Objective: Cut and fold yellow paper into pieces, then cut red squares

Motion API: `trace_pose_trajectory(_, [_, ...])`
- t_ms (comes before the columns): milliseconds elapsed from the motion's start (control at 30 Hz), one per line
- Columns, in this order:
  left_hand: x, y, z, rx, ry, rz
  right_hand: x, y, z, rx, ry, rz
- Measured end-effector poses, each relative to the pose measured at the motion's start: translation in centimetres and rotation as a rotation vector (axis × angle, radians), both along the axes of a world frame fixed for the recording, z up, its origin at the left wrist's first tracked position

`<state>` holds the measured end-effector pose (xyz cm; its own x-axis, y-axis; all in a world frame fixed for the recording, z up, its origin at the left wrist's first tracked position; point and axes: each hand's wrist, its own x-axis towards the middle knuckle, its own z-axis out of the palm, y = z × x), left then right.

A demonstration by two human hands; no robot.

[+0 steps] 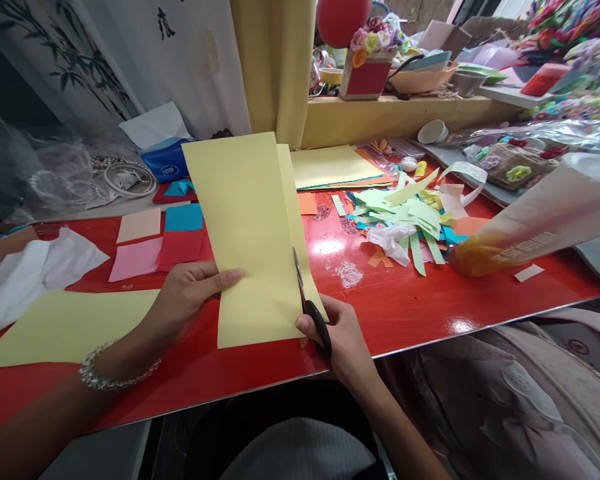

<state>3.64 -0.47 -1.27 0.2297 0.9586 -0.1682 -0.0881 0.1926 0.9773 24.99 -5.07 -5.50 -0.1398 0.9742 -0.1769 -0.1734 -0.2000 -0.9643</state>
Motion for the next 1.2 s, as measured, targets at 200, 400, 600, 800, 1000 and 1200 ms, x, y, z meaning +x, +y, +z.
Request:
trace_pose_trajectory(200, [0.04,-0.07,0.13,-0.013,-0.015,-0.004,-0.07,0.05,0.14,0.008,0.000,-0.023])
trace_pose_trajectory(400, [-0.01,-0.06,0.11,0.002,-0.014,-0.005,-0.21,0.05,0.34,-0.022,-0.009,-0.028])
trace_pose_trajectory(600, [0.04,0.05,0.01,0.002,-0.021,0.002,-0.29,0.03,0.60,-0.007,-0.012,-0.028])
trace_pose_trajectory(800, [0.08,0.13,0.03,0.008,-0.007,0.001,-0.29,-0.05,0.48,-0.005,0.006,-0.025])
trace_pose_trajectory(1000, [0.12,0.02,0.06,0.004,-0.018,-0.004,-0.53,0.06,0.59,0.017,0.013,-0.010])
trace_pose_trajectory(1200, [0.14,0.01,0.24,-0.002,-0.032,0.001,-0.61,0.02,0.73,0.012,0.007,0.010])
